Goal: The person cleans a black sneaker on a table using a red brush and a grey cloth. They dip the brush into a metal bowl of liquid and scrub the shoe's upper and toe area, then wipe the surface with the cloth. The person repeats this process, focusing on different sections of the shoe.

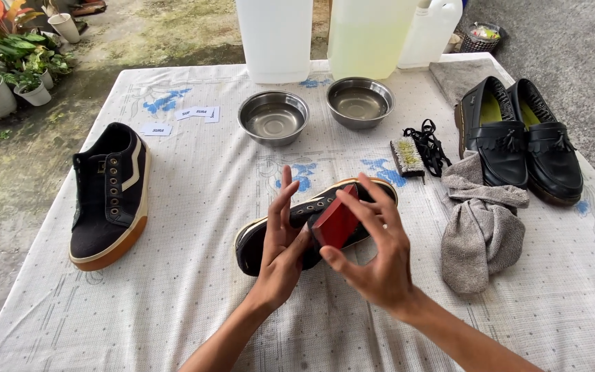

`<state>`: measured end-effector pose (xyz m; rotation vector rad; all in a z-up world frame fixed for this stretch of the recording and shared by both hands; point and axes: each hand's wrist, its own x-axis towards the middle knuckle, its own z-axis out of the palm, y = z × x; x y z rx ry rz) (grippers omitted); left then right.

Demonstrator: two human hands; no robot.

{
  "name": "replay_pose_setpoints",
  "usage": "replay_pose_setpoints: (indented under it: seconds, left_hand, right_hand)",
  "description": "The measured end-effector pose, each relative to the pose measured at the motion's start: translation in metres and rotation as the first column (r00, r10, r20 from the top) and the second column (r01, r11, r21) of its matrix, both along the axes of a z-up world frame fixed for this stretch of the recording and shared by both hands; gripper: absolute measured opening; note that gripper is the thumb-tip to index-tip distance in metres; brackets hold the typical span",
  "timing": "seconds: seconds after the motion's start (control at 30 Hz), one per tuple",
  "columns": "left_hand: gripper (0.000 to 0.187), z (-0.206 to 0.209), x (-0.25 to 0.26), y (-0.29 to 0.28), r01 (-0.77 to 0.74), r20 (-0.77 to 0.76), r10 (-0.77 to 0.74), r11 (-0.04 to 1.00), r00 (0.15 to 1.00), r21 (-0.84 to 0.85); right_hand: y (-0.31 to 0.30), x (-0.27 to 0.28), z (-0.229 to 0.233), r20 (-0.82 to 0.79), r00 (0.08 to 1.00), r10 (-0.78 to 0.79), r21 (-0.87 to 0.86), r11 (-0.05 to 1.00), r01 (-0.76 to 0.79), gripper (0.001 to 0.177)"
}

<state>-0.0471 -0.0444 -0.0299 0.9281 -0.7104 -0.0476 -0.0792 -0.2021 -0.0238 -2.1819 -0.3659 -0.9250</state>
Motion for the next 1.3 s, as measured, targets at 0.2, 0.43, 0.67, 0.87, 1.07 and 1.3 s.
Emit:
replay_pose_setpoints:
  seconds: [0.2,0.43,0.67,0.87,1.07,1.3]
  left_hand:
    - [0.072,0.015,-0.003,0.004,-0.189,0.126,0.153,0.914,0.980,0.358]
    - [0.084,0.001,0.023,0.016,-0.113,0.095,0.080,0.904,0.992,0.411]
    - [0.071,-0.005,0.022,0.015,-0.159,0.165,0.091,0.870,0.982,0.468]
    - [0.087,0.010,0.017,0.018,-0.331,0.380,0.117,0.756,0.917,0.564]
    - [0.088,0.016,0.034,0.028,-0.361,0.317,0.196,0.677,0.928,0.641]
    - [0.065,0.007,0.038,0.024,-0.449,0.156,0.500,0.543,0.852,0.710]
  right_hand:
    - [-0.017,0.011,-0.001,-0.031,0.990,-0.140,0.020,0.990,0.141,0.067]
    - [-0.012,0.010,-0.009,-0.009,0.999,-0.040,0.034,0.999,0.040,0.066]
    - [-0.012,0.015,-0.003,-0.008,0.992,-0.123,0.017,0.992,0.123,0.064]
    - [-0.020,0.019,-0.006,-0.031,0.993,-0.116,-0.019,0.993,0.115,0.064]
    - [-0.041,0.036,-0.014,-0.028,0.953,-0.300,-0.209,0.934,0.288,0.066]
    - [-0.049,0.041,-0.020,-0.103,0.948,-0.303,-0.106,0.951,0.292,0.064]
